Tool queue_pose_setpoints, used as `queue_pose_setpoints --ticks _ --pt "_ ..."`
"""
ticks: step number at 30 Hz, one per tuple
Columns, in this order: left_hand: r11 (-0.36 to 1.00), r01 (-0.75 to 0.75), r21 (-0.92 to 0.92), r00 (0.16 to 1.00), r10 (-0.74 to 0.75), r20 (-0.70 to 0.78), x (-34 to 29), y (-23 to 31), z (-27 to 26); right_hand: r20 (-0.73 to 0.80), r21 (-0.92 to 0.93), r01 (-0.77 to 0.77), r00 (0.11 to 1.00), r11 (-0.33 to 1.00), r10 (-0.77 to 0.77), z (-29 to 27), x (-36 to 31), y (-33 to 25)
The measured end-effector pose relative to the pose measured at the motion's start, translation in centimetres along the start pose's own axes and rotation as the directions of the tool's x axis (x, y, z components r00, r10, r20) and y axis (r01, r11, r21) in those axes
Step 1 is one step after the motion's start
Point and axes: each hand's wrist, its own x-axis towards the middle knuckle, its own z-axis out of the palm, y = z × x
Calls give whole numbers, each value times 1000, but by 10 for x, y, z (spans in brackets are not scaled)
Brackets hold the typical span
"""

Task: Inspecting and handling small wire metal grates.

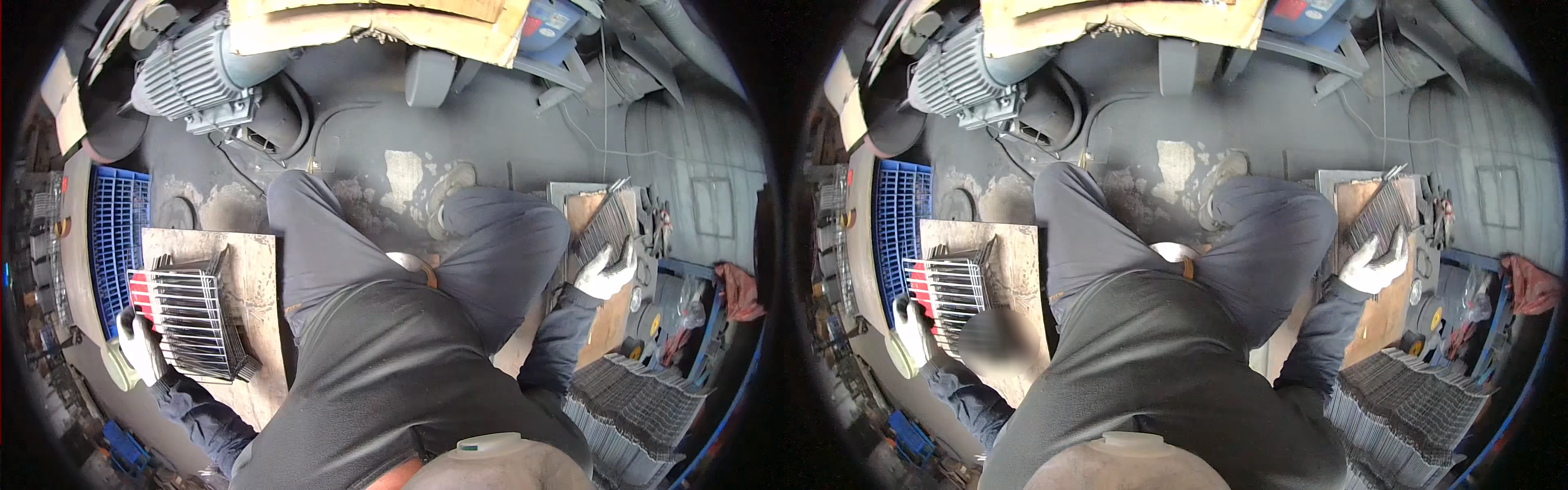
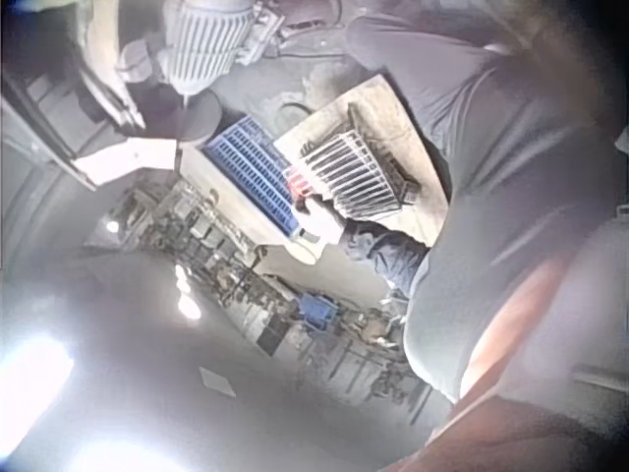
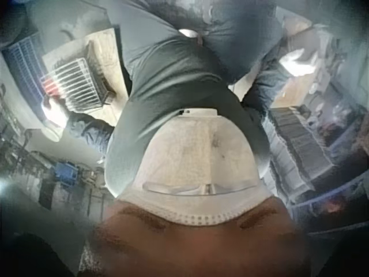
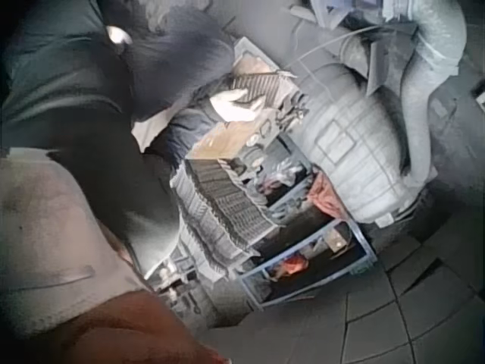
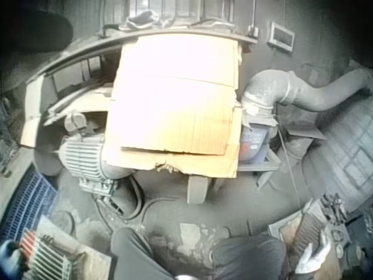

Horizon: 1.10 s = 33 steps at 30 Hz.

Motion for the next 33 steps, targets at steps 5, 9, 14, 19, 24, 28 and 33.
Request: queue_pose_setpoints --ticks 5,9,14,19,24,28,33 --pt "882 -431 191 901 409 141 -55 150 56 306 744 -257 952 616 27 21 9 -198" --pt "534 -831 156 553 760 340 -97 223 137 746 662 -675 555 324 -368 11 -1 -318" --pt "475 -876 -86 376 783 496 -122 248 195 812 482 -873 413 75 -413 40 -20 -331" --pt "778 -594 -203 760 626 175 -101 199 282 883 452 -867 468 -208 -31 100 -42 -252" --pt "762 406 -505 411 341 845 -111 166 390 916 396 -918 397 -31 -56 149 -34 -187" --pt "697 451 -557 418 387 822 -135 192 449 952 302 -952 304 39 45 162 -17 -147" --pt "733 301 -610 512 415 752 -125 204 484 934 336 -941 338 33 115 181 2 -144"
